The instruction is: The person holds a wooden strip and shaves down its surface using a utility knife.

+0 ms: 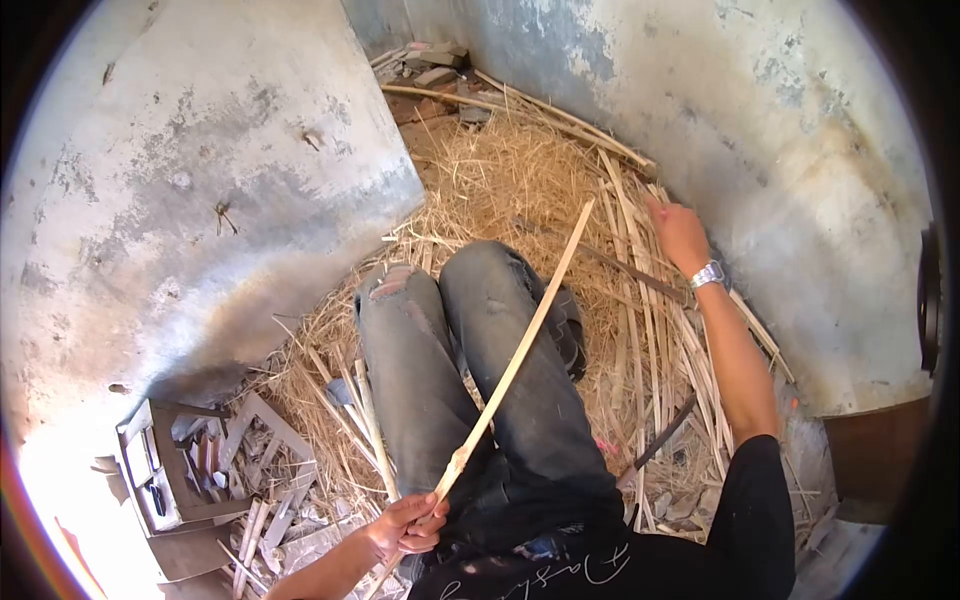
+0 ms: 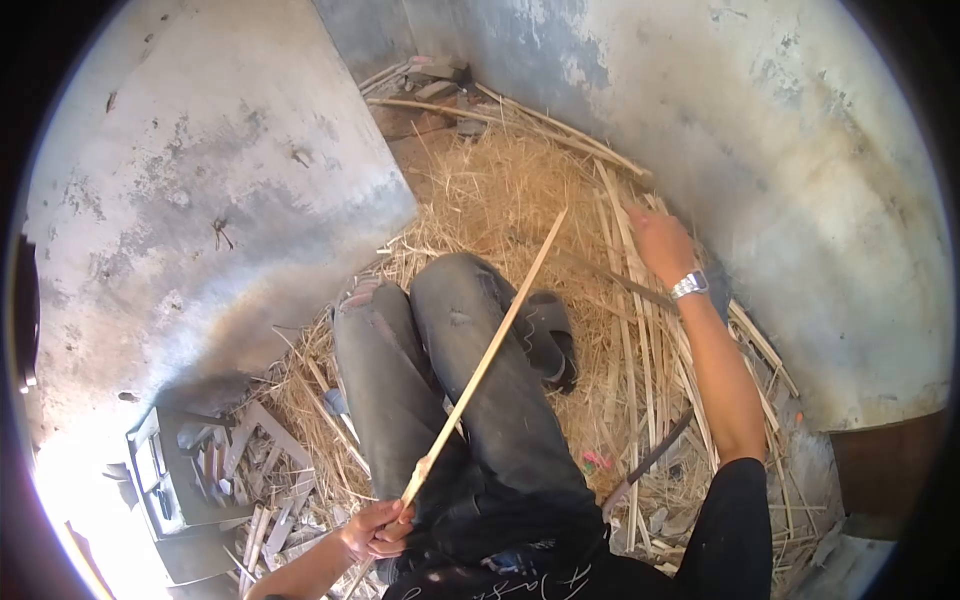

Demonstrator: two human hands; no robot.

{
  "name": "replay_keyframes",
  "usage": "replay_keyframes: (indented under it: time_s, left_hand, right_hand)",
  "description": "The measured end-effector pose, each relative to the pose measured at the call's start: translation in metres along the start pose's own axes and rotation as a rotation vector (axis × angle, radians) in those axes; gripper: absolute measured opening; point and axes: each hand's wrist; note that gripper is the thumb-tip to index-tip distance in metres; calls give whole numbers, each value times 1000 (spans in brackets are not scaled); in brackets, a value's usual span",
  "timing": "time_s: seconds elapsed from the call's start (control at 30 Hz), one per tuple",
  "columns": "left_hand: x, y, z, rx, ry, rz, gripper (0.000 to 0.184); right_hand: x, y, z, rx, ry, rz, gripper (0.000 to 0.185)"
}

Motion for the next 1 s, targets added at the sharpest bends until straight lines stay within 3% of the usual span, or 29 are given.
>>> replay_keyframes:
  time_s: [0.07, 0.17, 0.27, 0.33, 0.4, 0.47, 0.5, 0.63, 0.83, 0.87, 0.93, 1.0]
  left_hand:
    - [4, -1, 1, 3, -107, 135, 31]
    - [5, 4, 4, 28, -117, 163, 33]
    - [2, 6, 4, 62, -110, 221, 34]
    - [2, 3, 3, 76, -144, 306, 34]
    - [1, 2, 2, 82, -161, 337, 35]
    - [1, 1, 3, 92, -176, 369, 35]
    - [1, 2, 3, 104, -174, 369, 35]
    - [2, 8, 6, 142, -191, 381, 34]
    - [-5, 13, 13, 176, -182, 418, 34]
    - [-5, 15, 12, 170, -182, 417, 34]
    - [-4, 13, 14, 225, -223, 569, 34]
    - [-2, 11, 15, 238, -234, 654, 34]
  right_hand:
    - [-8, -1, 17, 54, -46, -39, 63]
    - [-20, 22, -15, 93, 90, 207, 59]
    - [-16, 53, -41, -116, 74, 365, 44]
    - [-5, 67, -48, -48, 88, 606, 31]
    - [8, 69, -43, -208, 0, 655, 33]
    - [27, 63, -35, -243, 105, 711, 42]
    - [33, 63, -30, -274, 54, 714, 45]
    - [28, 74, -42, -187, 118, 617, 42]
    - [31, 105, -108, -682, 173, 631, 39]
    - [36, 93, -95, -676, 175, 631, 39]
    - [41, 73, -60, -373, 96, 549, 39]
    - [33, 68, -41, -326, 24, 555, 39]
Point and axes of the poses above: each hand's wrist, its own z-axis towards the middle knuckle, its own x-axis out of the palm, y = z × x, and after that the axes turned 7 degrees about x, right-handed
